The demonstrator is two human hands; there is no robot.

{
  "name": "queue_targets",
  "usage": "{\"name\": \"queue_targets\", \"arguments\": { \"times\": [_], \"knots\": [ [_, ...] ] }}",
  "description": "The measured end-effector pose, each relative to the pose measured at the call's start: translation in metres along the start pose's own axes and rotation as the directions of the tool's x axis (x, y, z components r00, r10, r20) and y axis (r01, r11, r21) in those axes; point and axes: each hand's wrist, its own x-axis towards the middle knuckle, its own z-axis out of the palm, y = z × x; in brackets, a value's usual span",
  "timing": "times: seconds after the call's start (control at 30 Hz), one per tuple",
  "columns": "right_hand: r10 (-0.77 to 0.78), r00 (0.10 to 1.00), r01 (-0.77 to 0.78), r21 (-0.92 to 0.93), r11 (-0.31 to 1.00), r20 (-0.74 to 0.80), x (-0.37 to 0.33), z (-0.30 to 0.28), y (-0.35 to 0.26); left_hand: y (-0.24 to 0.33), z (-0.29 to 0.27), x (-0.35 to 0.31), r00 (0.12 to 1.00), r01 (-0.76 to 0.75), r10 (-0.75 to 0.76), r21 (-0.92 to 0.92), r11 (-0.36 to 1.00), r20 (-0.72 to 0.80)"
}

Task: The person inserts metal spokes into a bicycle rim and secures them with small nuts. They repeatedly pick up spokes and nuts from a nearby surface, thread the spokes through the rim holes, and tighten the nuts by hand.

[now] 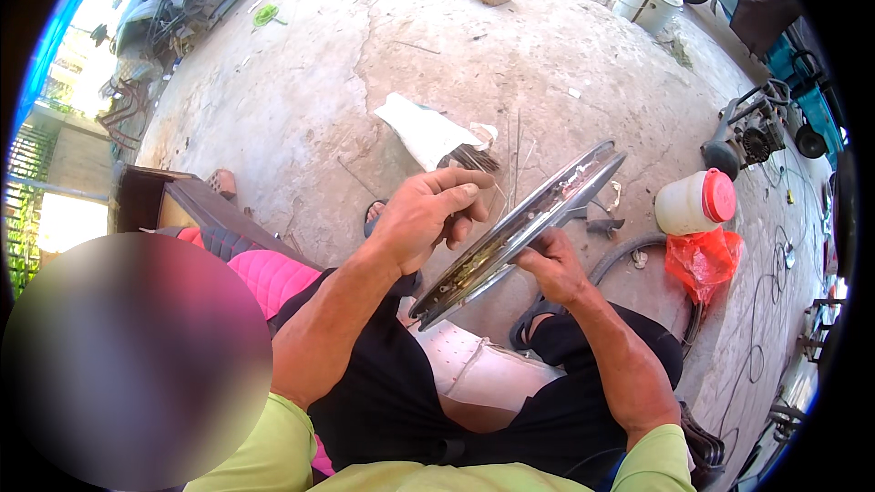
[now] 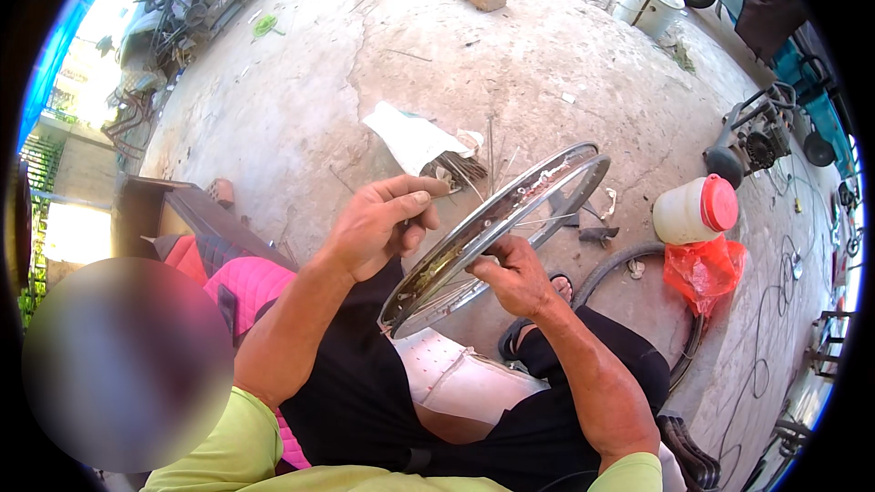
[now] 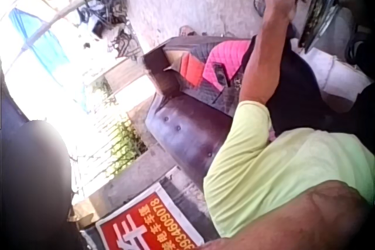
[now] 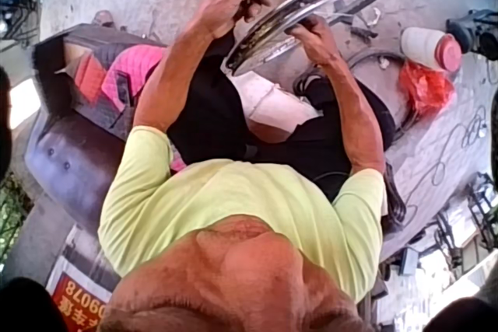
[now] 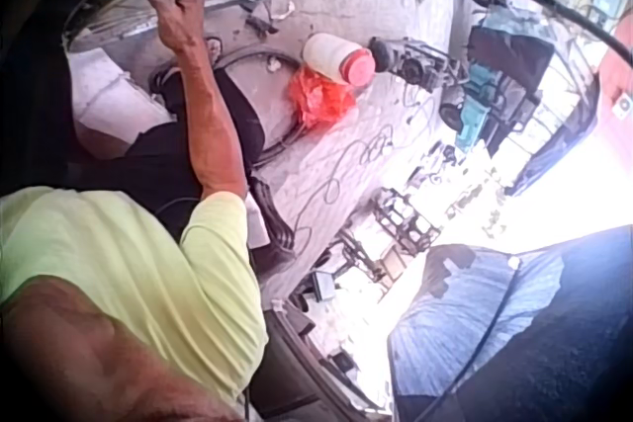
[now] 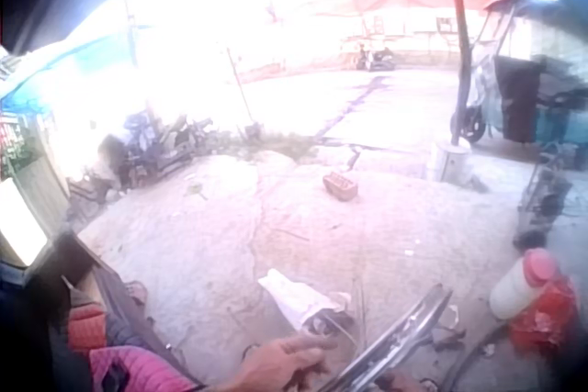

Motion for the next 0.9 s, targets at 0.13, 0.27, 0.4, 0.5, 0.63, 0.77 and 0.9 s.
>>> {"name": "queue_targets", "arguments": {
  "times": [0.13, 0.27, 0.4, 0.5, 0.63, 0.77, 0.9],
  "knots": [
    [-0.001, 1.0, 0.001, -0.023, 1.0, -0.003, 0.001, 0.0, -0.004, 0.003, 0.001, -0.007, 0.994, -0.021, 0.008, 0.122, 0.992, 0.107],
    [-0.006, 1.0, 0.006, -0.072, 0.997, 0.004, 0.001, 0.0, -0.006, 0.004, 0.002, -0.01, 0.999, -0.038, 0.033, 0.124, 0.992, 0.041],
    [-0.003, 1.0, 0.003, -0.077, 0.997, 0.002, 0.001, 0.001, -0.007, 0.008, 0.0, -0.012, 0.995, -0.041, 0.024, 0.179, 0.983, 0.096],
    [-0.002, 1.0, 0.002, -0.075, 0.997, 0.011, 0.002, 0.0, -0.004, 0.011, -0.002, -0.016, 0.993, -0.023, -0.004, 0.218, 0.976, 0.121],
    [0.002, 1.0, -0.001, -0.076, 0.997, 0.009, 0.001, 0.0, -0.007, 0.012, 0.007, -0.019, 0.979, -0.2, 0.167, 0.448, 0.871, 0.113],
    [0.005, 1.0, -0.004, -0.085, 0.996, 0.006, 0.001, 0.0, -0.008, 0.004, 0.008, -0.021, 0.943, -0.331, 0.268, 0.645, 0.689, 0.198],
    [-0.024, 1.0, 0.025, -0.086, 0.996, 0.01, 0.003, -0.001, -0.003, 0.002, 0.014, -0.024, 0.803, -0.552, 0.432, 0.787, 0.277, 0.411]
  ]
}}
